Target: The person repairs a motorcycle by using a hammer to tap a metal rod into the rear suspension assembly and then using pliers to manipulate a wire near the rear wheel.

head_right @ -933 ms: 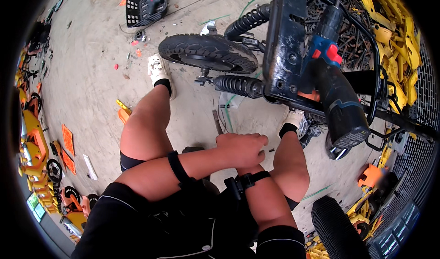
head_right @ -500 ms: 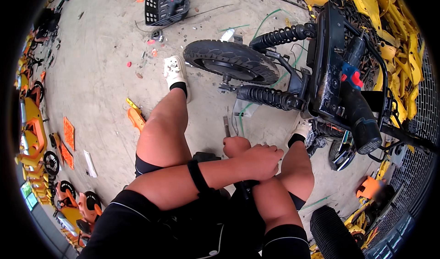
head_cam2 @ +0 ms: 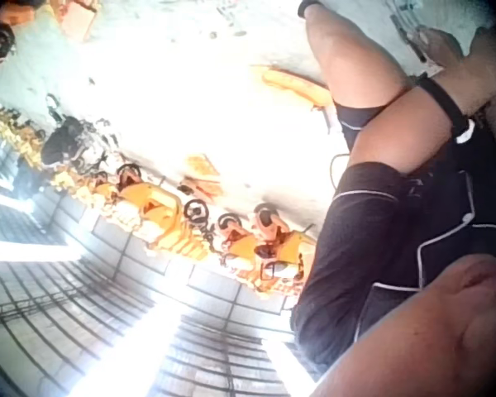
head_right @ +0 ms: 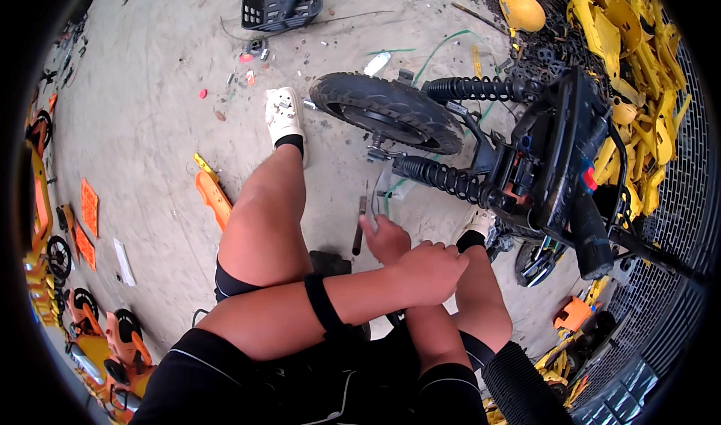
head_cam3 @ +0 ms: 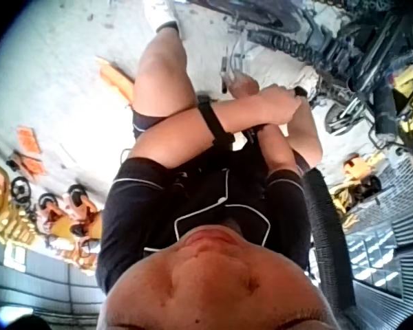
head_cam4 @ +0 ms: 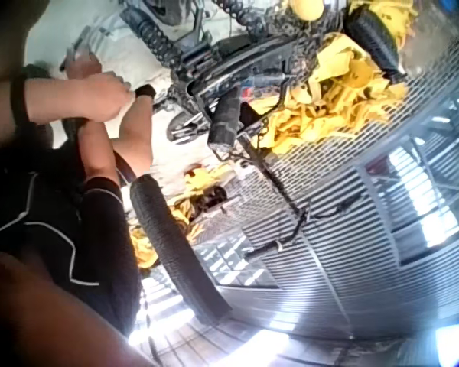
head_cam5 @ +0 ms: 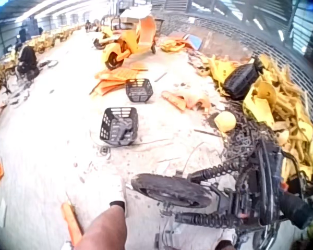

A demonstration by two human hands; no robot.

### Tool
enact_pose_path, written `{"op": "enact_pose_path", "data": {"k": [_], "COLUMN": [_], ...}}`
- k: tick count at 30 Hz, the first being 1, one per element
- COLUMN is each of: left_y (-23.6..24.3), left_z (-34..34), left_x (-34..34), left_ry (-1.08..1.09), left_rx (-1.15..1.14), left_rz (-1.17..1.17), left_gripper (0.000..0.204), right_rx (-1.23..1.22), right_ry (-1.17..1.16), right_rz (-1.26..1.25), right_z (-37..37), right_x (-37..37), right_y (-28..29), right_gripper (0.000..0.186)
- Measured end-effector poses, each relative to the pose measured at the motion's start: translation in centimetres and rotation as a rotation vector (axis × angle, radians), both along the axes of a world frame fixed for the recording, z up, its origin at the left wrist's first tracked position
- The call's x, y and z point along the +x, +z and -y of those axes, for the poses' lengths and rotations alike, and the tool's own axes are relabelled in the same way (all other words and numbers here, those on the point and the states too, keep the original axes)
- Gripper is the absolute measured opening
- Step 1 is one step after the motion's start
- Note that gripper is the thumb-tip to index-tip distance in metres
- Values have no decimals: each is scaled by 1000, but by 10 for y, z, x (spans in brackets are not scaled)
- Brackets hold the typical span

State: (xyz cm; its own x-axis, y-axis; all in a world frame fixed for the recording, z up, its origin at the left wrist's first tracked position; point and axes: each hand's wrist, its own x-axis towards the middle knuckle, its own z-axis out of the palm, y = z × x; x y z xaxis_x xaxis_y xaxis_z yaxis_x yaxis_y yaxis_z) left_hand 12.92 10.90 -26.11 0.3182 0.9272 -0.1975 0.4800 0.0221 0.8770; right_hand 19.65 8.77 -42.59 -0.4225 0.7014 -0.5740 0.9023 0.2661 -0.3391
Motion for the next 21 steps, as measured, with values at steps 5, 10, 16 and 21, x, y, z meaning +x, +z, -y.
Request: {"op": "enact_pose_path", "data": {"k": [5,10,16,21], "left_y": [-7,-20,-39,-35], "left_z": [-2,9,15,0], "left_x": [-5,-29,-57,-70], "left_ry": [59,21,-77,-67], "left_rx": [-40,-138,-211,-282], "left_rz": [53,-17,-113,-100], "left_gripper": [30,31,37,37], "right_rx": [-174,-420,-410,-104], "right_ry": [-311,28,-179,-395], "right_rz": [-86,17,69,263], "right_z": [-14,12,12,0], "right_x": [53,53,44,34], "right_y": [-134,-173,-199,-205], "right_gripper": [42,58,88,95]}}
